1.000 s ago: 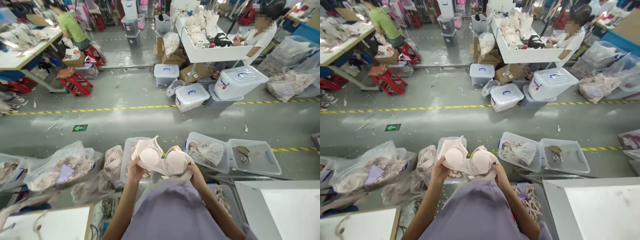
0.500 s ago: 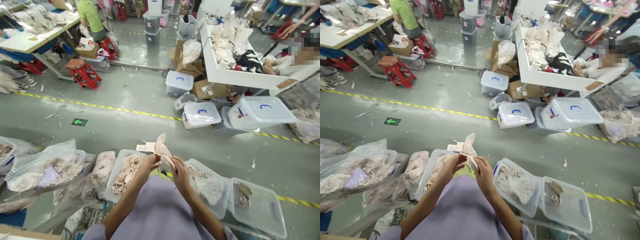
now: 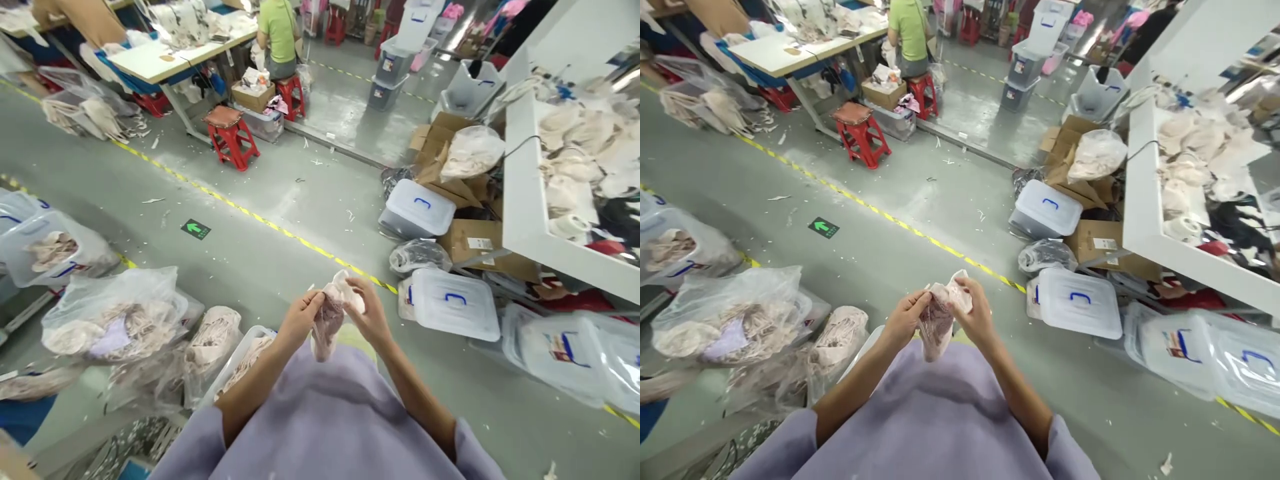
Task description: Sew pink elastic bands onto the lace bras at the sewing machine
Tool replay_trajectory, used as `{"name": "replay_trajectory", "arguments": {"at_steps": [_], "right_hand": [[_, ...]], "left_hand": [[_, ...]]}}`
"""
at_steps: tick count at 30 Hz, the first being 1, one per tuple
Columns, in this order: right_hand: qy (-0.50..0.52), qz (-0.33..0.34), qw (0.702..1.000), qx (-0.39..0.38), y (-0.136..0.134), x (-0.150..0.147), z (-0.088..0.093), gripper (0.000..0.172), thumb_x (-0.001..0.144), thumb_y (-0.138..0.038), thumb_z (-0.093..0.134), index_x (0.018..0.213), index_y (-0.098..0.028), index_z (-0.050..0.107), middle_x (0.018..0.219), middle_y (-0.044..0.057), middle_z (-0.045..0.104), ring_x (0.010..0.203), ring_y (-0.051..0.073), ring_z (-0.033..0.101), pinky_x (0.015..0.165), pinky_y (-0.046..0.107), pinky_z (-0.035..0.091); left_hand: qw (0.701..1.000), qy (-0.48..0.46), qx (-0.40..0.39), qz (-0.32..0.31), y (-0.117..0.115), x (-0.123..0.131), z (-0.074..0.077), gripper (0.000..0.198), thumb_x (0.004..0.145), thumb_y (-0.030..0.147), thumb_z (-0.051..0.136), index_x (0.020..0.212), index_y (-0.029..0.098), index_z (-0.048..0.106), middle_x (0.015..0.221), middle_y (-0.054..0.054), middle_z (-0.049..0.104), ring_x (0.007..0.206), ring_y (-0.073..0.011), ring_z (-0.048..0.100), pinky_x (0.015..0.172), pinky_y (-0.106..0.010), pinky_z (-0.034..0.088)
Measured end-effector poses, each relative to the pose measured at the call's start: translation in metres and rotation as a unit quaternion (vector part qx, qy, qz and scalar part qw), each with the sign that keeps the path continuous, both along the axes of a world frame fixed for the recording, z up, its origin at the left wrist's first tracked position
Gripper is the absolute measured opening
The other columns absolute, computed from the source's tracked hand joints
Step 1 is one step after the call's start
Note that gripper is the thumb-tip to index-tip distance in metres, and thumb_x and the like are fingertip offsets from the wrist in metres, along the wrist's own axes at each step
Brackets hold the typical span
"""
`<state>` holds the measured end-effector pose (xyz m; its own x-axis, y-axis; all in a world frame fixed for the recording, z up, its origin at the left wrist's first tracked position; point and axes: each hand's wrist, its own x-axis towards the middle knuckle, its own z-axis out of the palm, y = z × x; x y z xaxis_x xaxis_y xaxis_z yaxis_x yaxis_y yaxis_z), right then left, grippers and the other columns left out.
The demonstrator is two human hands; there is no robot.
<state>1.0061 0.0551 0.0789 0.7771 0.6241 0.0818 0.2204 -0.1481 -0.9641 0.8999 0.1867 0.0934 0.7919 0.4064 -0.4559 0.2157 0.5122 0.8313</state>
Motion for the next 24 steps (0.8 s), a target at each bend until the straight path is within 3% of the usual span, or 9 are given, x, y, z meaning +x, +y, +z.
{"name": "replay_trajectory", "arguments": {"at_steps": [2, 5, 9, 14, 18, 21, 24], "right_hand": [[0.105, 0.065, 0.992, -0.003, 0.042, 0.024, 0.010, 0.035, 0.075, -0.038, 0.073, 0.105, -0.022, 0.067, 0.108, 0.005, 0.069, 0.105, 0.022, 0.061, 0.097, 0.037, 0.044], [0.235, 0.124, 0.964, -0.007, 0.101, 0.047, 0.015, 0.026, 0.074, -0.044, 0.073, 0.085, -0.021, 0.070, 0.082, 0.000, 0.068, 0.082, 0.017, 0.061, 0.079, 0.031, 0.047], [0.323, 0.172, 0.930, 0.002, 0.174, 0.069, 0.008, 0.037, 0.070, -0.055, 0.074, 0.079, -0.019, 0.069, 0.071, -0.001, 0.063, 0.067, 0.013, 0.055, 0.065, 0.025, 0.043], [0.429, 0.229, 0.874, -0.019, 0.276, 0.104, -0.001, 0.046, 0.059, -0.060, 0.079, 0.071, -0.018, 0.064, 0.062, -0.002, 0.055, 0.056, 0.010, 0.046, 0.054, 0.024, 0.037], [0.442, 0.279, 0.852, -0.030, 0.369, 0.127, 0.002, 0.047, 0.059, -0.060, 0.078, 0.065, -0.019, 0.057, 0.061, -0.004, 0.049, 0.055, 0.010, 0.041, 0.053, 0.024, 0.034], [0.400, 0.321, 0.858, -0.029, 0.440, 0.135, 0.004, 0.046, 0.062, -0.060, 0.073, 0.062, -0.020, 0.051, 0.059, -0.005, 0.043, 0.058, 0.011, 0.040, 0.057, 0.026, 0.033], [0.338, 0.369, 0.865, -0.033, 0.508, 0.138, -0.002, 0.039, 0.065, -0.055, 0.067, 0.059, -0.021, 0.049, 0.059, -0.004, 0.041, 0.060, 0.013, 0.040, 0.060, 0.028, 0.034]], "left_hand": [[1.000, 0.004, 0.011, 0.016, 0.023, 0.010, 0.006, 0.035, 0.072, 0.052, 0.074, 0.077, 0.017, 0.071, 0.071, 0.000, 0.066, 0.070, -0.0150, 0.056, 0.068, -0.025, 0.044], [0.999, 0.012, 0.018, 0.050, 0.059, 0.021, 0.009, 0.033, 0.074, 0.049, 0.075, 0.079, 0.016, 0.072, 0.074, -0.001, 0.067, 0.074, -0.0153, 0.058, 0.070, -0.025, 0.045], [0.995, 0.009, -0.011, 0.101, 0.116, 0.036, 0.004, 0.039, 0.075, 0.054, 0.073, 0.081, 0.016, 0.071, 0.070, 0.000, 0.066, 0.068, -0.0137, 0.058, 0.065, -0.024, 0.046], [0.988, 0.016, -0.040, 0.145, 0.210, 0.065, -0.001, 0.048, 0.064, 0.059, 0.079, 0.079, 0.015, 0.070, 0.070, -0.003, 0.068, 0.067, -0.0150, 0.061, 0.068, -0.025, 0.049], [0.982, 0.047, 0.005, 0.185, 0.287, 0.087, 0.003, 0.053, 0.066, 0.065, 0.074, 0.079, 0.014, 0.069, 0.068, -0.005, 0.067, 0.066, -0.0167, 0.060, 0.068, -0.028, 0.048], [0.968, 0.079, 0.077, 0.227, 0.339, 0.094, 0.004, 0.054, 0.070, 0.070, 0.067, 0.071, 0.016, 0.064, 0.061, -0.001, 0.058, 0.059, -0.0141, 0.052, 0.061, -0.027, 0.042], [0.941, 0.117, 0.169, 0.268, 0.387, 0.096, -0.006, 0.053, 0.072, 0.069, 0.064, 0.062, 0.017, 0.057, 0.058, 0.002, 0.049, 0.059, -0.0127, 0.043, 0.059, -0.027, 0.034]]}}
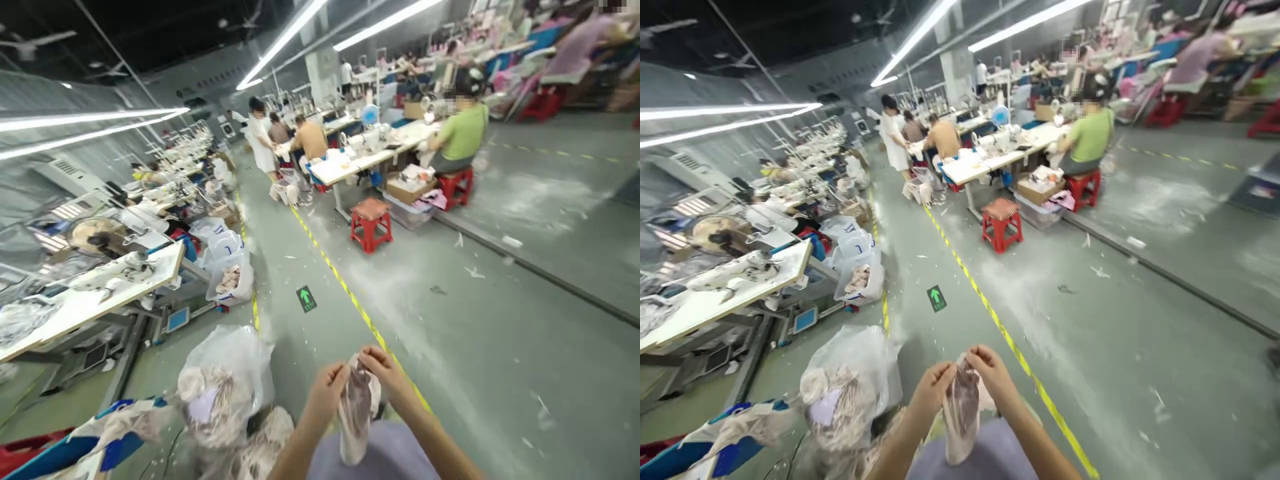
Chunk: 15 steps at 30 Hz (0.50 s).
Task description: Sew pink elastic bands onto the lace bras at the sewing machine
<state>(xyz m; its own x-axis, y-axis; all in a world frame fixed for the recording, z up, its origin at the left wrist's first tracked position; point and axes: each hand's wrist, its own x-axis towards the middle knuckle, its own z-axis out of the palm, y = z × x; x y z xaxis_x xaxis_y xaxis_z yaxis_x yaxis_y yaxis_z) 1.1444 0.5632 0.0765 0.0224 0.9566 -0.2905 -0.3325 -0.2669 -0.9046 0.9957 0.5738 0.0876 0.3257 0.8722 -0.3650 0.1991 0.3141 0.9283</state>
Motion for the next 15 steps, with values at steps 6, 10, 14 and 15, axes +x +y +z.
{"name": "replay_trajectory", "arguments": {"at_steps": [6, 10, 14, 15], "right_hand": [[-0.146, 0.089, 0.984, 0.041, 0.123, -0.003, -0.028, 0.022, 0.065, -0.040, 0.055, 0.057, -0.021, 0.050, 0.058, -0.002, 0.047, 0.062, 0.015, 0.043, 0.061, 0.029, 0.033], [-0.160, 0.112, 0.980, 0.034, 0.205, -0.003, -0.057, 0.028, 0.065, -0.045, 0.057, 0.055, -0.021, 0.048, 0.057, -0.002, 0.046, 0.062, 0.016, 0.044, 0.061, 0.029, 0.037], [-0.043, 0.069, 0.993, -0.088, 0.291, 0.011, -0.080, 0.037, 0.054, -0.054, 0.077, 0.064, -0.020, 0.064, 0.068, 0.002, 0.061, 0.074, 0.020, 0.057, 0.071, 0.029, 0.050], [-0.016, 0.064, 0.991, -0.120, 0.312, 0.016, -0.083, 0.040, 0.052, -0.055, 0.081, 0.068, -0.021, 0.068, 0.073, 0.003, 0.065, 0.079, 0.021, 0.060, 0.074, 0.029, 0.053]], "left_hand": [[0.993, 0.073, 0.081, 0.032, 0.098, 0.003, -0.038, 0.053, 0.074, 0.072, 0.058, 0.064, 0.021, 0.048, 0.063, 0.002, 0.046, 0.064, -0.0148, 0.040, 0.062, -0.029, 0.033], [0.992, 0.083, 0.086, 0.039, 0.179, 0.007, -0.059, 0.057, 0.080, 0.077, 0.043, 0.063, 0.022, 0.043, 0.062, 0.002, 0.042, 0.062, -0.0155, 0.038, 0.062, -0.031, 0.035], [0.994, 0.045, 0.072, 0.067, 0.270, 0.022, -0.067, 0.059, 0.077, 0.080, 0.044, 0.062, 0.023, 0.046, 0.062, -0.001, 0.045, 0.062, -0.0175, 0.043, 0.063, -0.035, 0.038], [0.995, 0.036, 0.065, 0.071, 0.294, 0.027, -0.068, 0.058, 0.077, 0.080, 0.045, 0.061, 0.023, 0.046, 0.062, -0.001, 0.045, 0.061, -0.0180, 0.043, 0.062, -0.036, 0.038]]}}
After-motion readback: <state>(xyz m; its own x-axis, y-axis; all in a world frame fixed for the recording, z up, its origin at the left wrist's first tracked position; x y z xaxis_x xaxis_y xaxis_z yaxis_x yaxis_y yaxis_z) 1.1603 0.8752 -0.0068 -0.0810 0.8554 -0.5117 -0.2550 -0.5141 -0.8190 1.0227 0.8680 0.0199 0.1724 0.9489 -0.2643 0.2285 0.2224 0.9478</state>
